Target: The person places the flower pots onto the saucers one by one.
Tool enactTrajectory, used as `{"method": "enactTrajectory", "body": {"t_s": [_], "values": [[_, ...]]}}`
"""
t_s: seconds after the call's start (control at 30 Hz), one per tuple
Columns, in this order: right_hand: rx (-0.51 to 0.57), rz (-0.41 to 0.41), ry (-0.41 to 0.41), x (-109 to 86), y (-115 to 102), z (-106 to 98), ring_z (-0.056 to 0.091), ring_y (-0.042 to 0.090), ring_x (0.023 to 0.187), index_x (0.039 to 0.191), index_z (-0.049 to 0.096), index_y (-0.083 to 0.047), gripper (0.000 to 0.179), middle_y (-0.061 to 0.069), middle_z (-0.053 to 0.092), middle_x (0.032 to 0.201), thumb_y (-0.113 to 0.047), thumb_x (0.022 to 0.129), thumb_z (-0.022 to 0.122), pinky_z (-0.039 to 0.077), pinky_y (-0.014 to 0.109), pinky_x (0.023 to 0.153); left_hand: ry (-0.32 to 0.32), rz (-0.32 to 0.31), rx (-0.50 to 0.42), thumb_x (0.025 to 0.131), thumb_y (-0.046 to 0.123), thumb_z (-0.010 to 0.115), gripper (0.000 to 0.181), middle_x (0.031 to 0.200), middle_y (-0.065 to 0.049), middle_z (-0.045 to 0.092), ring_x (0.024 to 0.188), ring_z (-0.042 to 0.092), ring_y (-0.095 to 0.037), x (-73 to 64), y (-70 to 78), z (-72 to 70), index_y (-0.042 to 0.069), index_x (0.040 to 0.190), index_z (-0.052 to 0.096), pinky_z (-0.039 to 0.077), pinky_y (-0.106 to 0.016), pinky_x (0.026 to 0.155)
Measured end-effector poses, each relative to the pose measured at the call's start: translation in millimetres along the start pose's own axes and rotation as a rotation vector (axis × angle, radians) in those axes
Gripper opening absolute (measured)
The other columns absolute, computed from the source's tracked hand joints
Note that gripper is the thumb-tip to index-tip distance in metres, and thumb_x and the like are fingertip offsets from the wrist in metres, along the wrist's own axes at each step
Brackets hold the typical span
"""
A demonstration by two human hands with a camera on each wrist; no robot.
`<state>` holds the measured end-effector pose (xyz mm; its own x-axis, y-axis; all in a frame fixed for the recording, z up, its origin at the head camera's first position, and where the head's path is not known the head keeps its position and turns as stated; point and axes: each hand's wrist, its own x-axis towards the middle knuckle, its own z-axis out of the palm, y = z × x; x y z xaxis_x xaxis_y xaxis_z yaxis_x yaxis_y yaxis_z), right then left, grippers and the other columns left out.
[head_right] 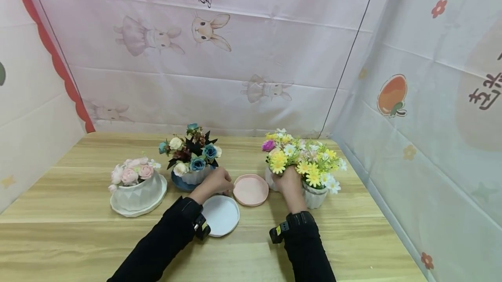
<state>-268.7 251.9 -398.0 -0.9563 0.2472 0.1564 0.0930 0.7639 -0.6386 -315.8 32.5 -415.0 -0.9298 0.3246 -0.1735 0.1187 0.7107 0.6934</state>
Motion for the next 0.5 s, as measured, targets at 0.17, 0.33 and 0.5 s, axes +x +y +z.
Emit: {"method": "enactTrajectory", "body": {"t_s": [0.17, 0.33, 0.5], "values": [[-0.007, 0.01, -0.006, -1.0, -0.5, -0.7, 0.05, 0.042, 0.11, 0.119, 0.054, 0.009, 0.047, 0.029, 0.055, 0.117, -0.014, 0.081, 0.071, 0.04, 0.049, 0.092, -0.004, 0.001, 0.015, 0.08, 0.008, 0.068, 0.041, 0.051, -0.006, 0.06, 0.041, 0.046, -0.012, 3.0, 3.0, 2.7, 0.01, 0.045, 0.046, 0.029, -0.023, 0.04], [0.024, 0.018, 0.002, -1.6, 0.2, -0.1, 0.049, 0.041, 0.112, 0.119, 0.053, 0.009, 0.049, 0.029, 0.055, 0.117, -0.012, 0.08, 0.072, 0.038, 0.049, 0.094, -0.017, -0.022, 0.013, 0.077, 0.004, 0.069, 0.024, 0.053, -0.006, 0.062, 0.048, 0.058, -0.014, 5.5, 7.6, 6.0, 0.002, 0.054, 0.062, 0.036, -0.022, 0.041], [0.073, -0.001, 0.035, -1.9, 3.0, 2.8, 0.048, 0.038, 0.115, 0.12, 0.054, 0.008, 0.052, 0.026, 0.055, 0.119, -0.012, 0.077, 0.075, 0.036, 0.047, 0.097, -0.027, -0.065, 0.02, 0.076, -0.001, 0.068, 0.014, 0.054, -0.006, 0.062, 0.049, 0.06, -0.014, 8.0, 9.4, 6.9, 0.002, 0.063, 0.066, 0.038, -0.022, 0.041]]}}
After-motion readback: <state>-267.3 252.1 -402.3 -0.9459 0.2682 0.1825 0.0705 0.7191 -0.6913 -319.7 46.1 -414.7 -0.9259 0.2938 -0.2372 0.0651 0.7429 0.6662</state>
